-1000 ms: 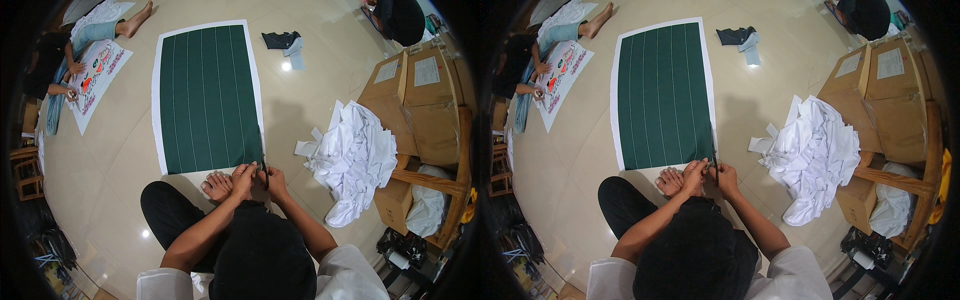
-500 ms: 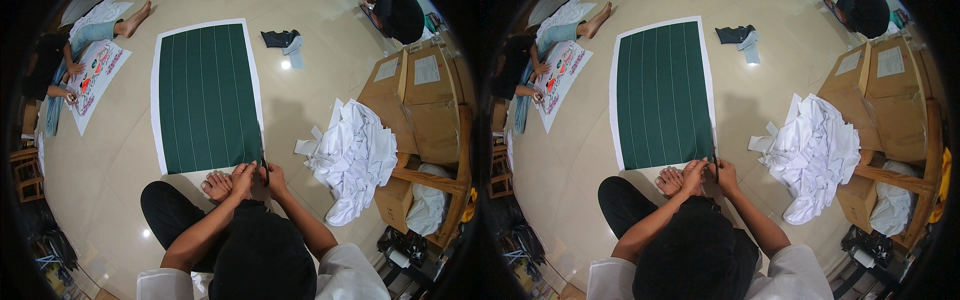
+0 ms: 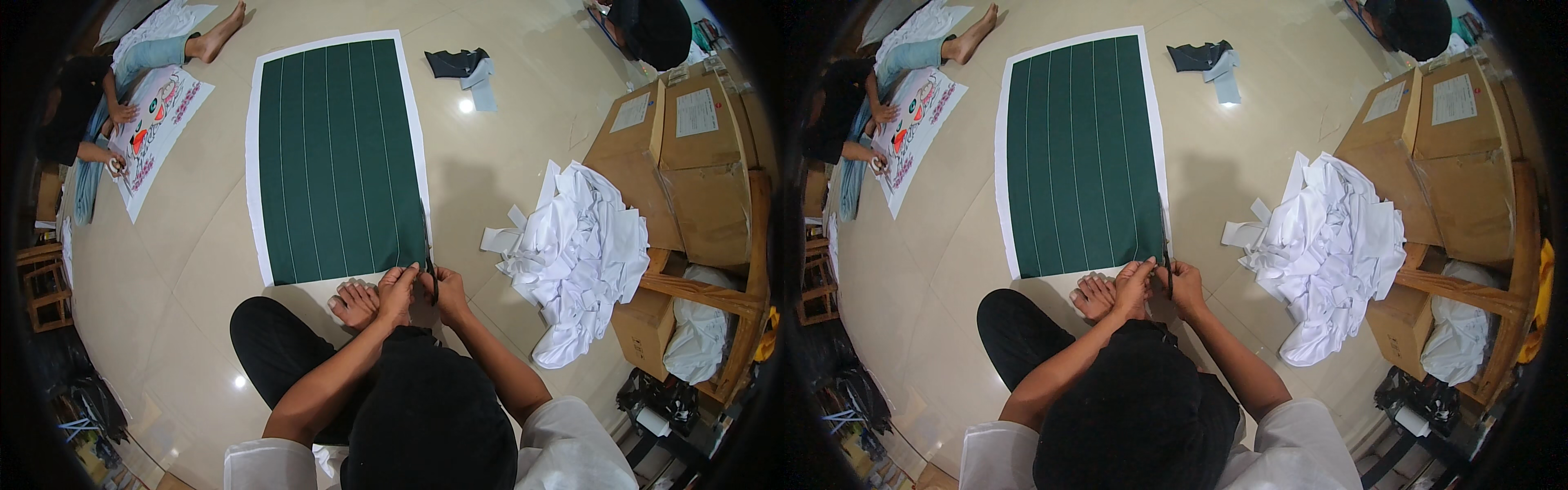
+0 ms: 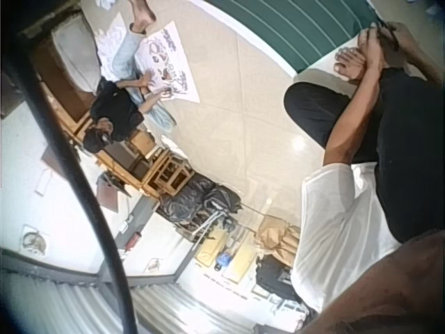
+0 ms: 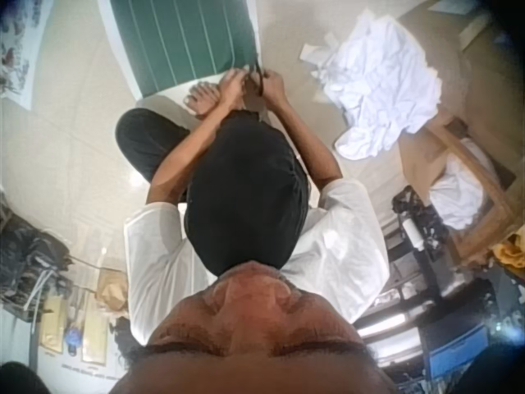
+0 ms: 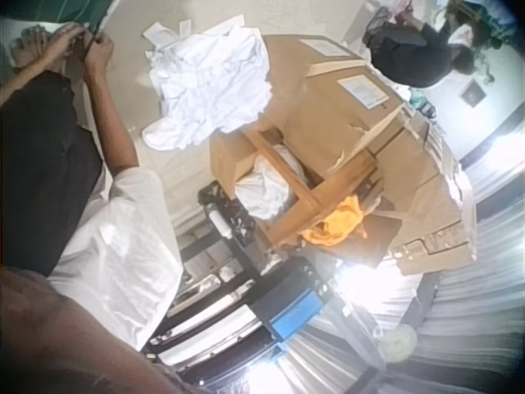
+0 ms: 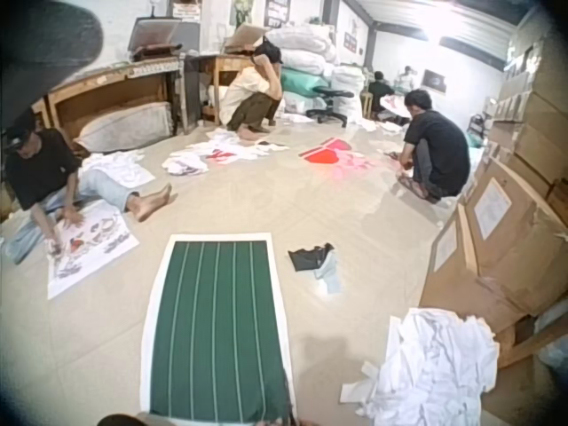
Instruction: The person cuts a green fabric sheet along printed white lines using scissors while sitting on the floor.
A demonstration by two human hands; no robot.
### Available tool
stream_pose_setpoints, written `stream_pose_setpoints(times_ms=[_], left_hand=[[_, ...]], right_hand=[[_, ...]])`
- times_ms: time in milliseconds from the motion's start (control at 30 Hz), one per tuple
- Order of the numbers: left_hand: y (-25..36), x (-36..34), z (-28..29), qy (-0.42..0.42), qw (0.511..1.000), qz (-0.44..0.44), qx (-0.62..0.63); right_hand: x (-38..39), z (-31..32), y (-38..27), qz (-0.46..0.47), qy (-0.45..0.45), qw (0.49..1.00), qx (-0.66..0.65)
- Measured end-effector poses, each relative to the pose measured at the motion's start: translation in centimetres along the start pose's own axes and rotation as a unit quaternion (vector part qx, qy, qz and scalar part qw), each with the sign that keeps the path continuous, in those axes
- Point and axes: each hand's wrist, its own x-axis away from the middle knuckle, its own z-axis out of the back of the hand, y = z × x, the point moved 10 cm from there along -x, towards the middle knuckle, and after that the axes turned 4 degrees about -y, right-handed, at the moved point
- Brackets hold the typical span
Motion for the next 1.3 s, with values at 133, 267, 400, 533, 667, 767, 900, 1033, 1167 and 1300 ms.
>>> stream_pose_setpoints(times_ms=[133,267,400,533,667,767,900,1033,1167,1300], left_hand=[[0.0,0.0,0.0,0.006,1.000,0.001,-0.009],[0.0,0.1,0.1,0.004,1.000,0.002,-0.014],[-0.1,-0.1,0.2,-0.007,1.000,0.002,-0.001],[-0.1,-0.1,0.2,-0.007,1.000,-0.001,-0.004],[0.1,0.0,0.1,-0.010,1.000,-0.004,0.007],[0.3,0.1,0.1,-0.010,1.000,-0.014,0.010],[0.5,0.3,-0.1,-0.011,1.000,-0.013,0.016],[0.4,0.3,0.0,-0.009,1.000,-0.008,0.013],[0.4,0.2,0.1,-0.010,1.000,-0.011,0.010],[0.4,0.2,0.1,-0.002,1.000,-0.005,0.013]], right_hand=[[0.1,0.0,-0.3,0.001,0.005,1.000,0.009],[0.0,0.2,0.0,-0.001,0.004,1.000,0.011],[0.2,0.1,-0.2,-0.004,0.004,1.000,0.013],[-0.1,0.0,-0.3,-0.002,-0.009,1.000,0.003],[-0.8,-0.1,-0.8,0.006,-0.015,1.000,0.007],[-0.8,-0.3,-1.1,0.008,-0.014,1.000,-0.002],[-1.2,-0.4,-1.2,0.003,-0.013,1.000,-0.014],[-1.4,-0.2,-1.1,0.001,-0.004,1.000,0.008],[-1.2,-0.1,-1.0,-0.004,-0.009,1.000,0.015],[-1.0,-0.2,-1.0,-0.008,-0.008,1.000,0.012]])
